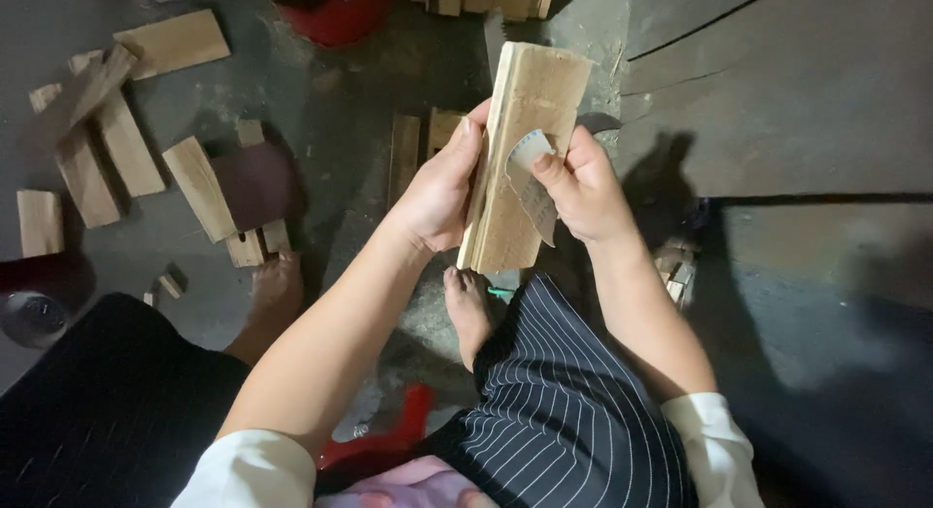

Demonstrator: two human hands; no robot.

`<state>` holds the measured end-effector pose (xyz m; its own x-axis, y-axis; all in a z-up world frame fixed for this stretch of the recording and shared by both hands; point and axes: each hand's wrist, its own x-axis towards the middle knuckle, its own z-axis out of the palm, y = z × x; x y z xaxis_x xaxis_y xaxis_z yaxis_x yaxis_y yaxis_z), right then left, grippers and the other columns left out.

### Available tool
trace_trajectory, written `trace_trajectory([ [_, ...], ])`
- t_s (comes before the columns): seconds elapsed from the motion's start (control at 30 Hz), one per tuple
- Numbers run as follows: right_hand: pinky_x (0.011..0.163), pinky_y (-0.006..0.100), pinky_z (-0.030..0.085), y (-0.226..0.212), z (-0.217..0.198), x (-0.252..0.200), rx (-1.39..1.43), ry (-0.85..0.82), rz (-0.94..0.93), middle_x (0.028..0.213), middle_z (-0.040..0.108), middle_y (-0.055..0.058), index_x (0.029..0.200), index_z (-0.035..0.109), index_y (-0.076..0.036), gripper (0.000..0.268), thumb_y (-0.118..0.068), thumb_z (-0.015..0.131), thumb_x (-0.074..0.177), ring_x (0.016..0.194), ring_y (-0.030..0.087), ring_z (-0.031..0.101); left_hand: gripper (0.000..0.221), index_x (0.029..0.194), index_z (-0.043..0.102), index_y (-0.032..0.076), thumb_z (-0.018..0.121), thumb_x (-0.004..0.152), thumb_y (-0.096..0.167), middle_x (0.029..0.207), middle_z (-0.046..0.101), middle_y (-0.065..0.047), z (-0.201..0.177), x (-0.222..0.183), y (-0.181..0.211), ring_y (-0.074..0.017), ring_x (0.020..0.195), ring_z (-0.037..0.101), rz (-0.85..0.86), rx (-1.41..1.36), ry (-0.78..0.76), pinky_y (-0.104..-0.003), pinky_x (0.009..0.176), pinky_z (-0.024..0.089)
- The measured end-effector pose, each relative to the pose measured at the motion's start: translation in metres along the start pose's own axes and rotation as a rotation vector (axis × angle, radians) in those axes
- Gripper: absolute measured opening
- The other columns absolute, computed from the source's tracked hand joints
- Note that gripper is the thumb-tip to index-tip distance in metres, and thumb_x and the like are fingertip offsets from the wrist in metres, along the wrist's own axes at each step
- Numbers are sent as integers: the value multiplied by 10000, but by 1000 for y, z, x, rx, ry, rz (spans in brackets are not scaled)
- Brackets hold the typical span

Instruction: A person uses a hand saw to cut a piece of wood and then sands several wooden slats to smooth their surfaces.

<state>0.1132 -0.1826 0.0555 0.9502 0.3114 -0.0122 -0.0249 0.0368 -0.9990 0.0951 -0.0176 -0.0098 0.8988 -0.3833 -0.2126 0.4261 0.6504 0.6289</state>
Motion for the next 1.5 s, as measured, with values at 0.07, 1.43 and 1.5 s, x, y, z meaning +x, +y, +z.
trace_trajectory([
  [0.07,838,237,439,12,-6,-2,-10,3,-12,1000,625,-19,1113,587,-85,189,-241,659,1034,922,47,545,565,1591,396,327,416,1092,590,1384,495,-141,-1,-1,-5,-286,1246,547,18,11,4,-616,963,573],
  [1.43,900,604,521,227,-188,-82,-903,274,716,1169,679,317,1268,633,-14,454,-366,701,991,1148,521,614,557,1438,438,-63,636,1003,224,1358,549,-273,-143,-42,-92,-453,1236,603,-733,1518,789,-593,973,549],
  [1.5,944,578,523,226,-182,-86,-952,247,795,1208,689,265,1274,636,-75,456,-435,673,997,1186,476,621,335,1291,572,52,599,1023,251,1189,694,-173,-168,-39,-117,-344,1144,695,-807,1630,801,-515,973,532],
])
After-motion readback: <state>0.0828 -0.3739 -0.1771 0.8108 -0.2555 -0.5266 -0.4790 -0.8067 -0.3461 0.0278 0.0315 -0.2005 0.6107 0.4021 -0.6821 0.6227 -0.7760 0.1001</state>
